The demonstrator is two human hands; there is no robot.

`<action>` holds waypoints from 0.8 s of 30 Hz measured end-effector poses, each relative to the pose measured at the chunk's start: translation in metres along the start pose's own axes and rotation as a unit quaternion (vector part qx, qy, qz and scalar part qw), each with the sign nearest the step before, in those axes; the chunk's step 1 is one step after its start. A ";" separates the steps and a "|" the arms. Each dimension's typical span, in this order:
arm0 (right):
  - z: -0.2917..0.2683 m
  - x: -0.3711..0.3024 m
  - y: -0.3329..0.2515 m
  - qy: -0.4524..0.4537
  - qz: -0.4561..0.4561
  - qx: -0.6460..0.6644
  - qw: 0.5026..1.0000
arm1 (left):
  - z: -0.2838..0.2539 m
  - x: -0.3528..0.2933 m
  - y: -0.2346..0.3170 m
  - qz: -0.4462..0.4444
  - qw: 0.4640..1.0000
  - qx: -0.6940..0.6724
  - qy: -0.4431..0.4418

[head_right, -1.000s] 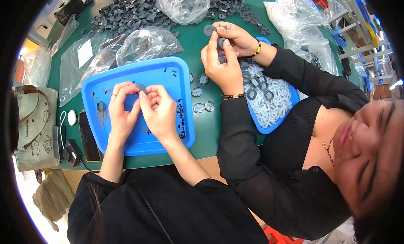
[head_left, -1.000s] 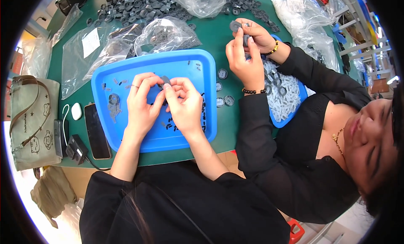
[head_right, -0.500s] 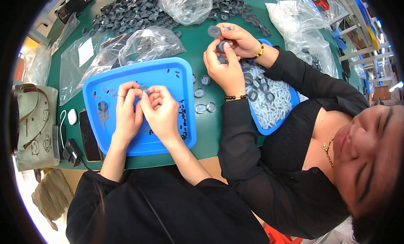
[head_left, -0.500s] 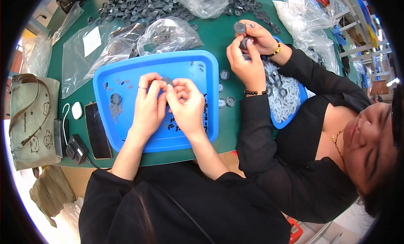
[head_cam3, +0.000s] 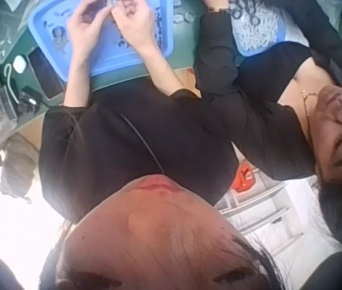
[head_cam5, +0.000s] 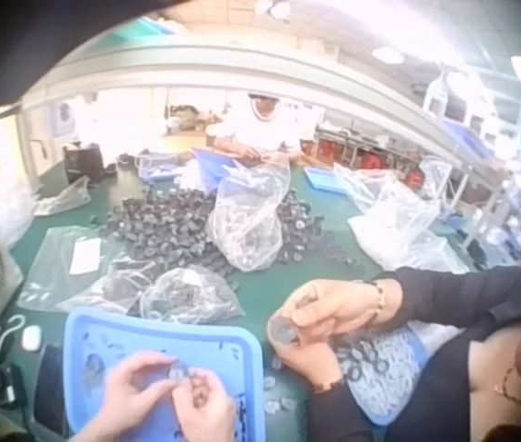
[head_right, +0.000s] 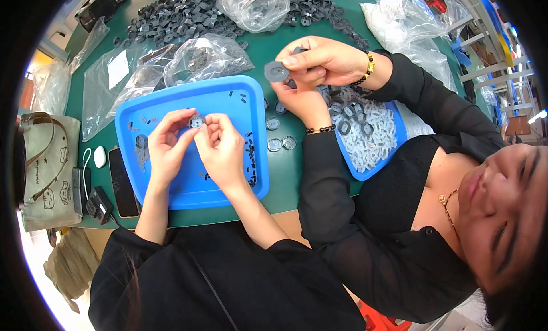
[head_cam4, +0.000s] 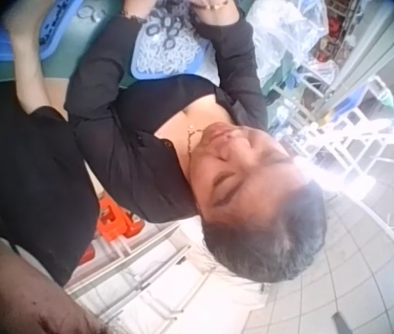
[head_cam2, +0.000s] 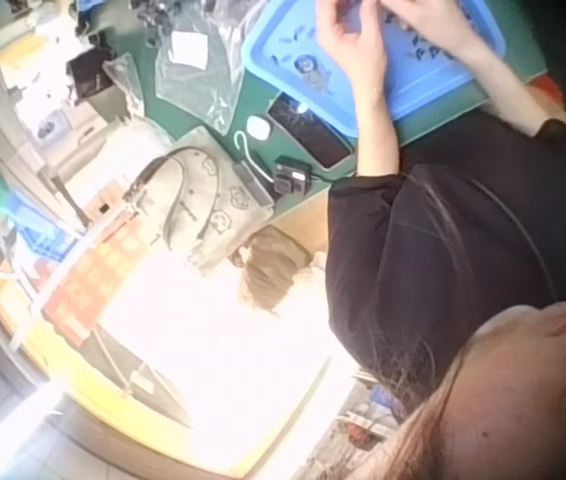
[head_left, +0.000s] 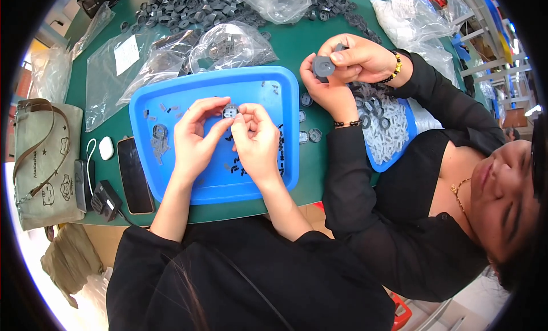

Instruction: The person assembles small plastic parts by hand, connecting pins and inserting components into circular plastic housings.

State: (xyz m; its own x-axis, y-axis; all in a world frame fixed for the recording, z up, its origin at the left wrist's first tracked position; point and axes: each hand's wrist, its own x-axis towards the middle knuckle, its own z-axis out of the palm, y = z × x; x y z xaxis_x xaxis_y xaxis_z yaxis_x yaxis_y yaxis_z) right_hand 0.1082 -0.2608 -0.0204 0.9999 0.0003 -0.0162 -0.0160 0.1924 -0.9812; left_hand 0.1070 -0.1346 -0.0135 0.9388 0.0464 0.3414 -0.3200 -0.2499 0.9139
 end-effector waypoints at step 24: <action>-0.001 0.002 -0.008 -0.026 -0.157 -0.041 0.986 | -0.014 0.002 0.000 -0.203 0.919 -0.335 -0.034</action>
State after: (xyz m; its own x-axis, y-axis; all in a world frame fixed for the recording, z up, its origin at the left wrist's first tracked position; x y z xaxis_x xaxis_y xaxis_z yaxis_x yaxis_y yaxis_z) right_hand 0.1099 -0.2635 -0.0132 0.9542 0.0035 0.2991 0.2968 0.1120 -0.9483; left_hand 0.1075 -0.1206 -0.0100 0.9967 -0.0628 -0.0507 0.0728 0.4282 0.9007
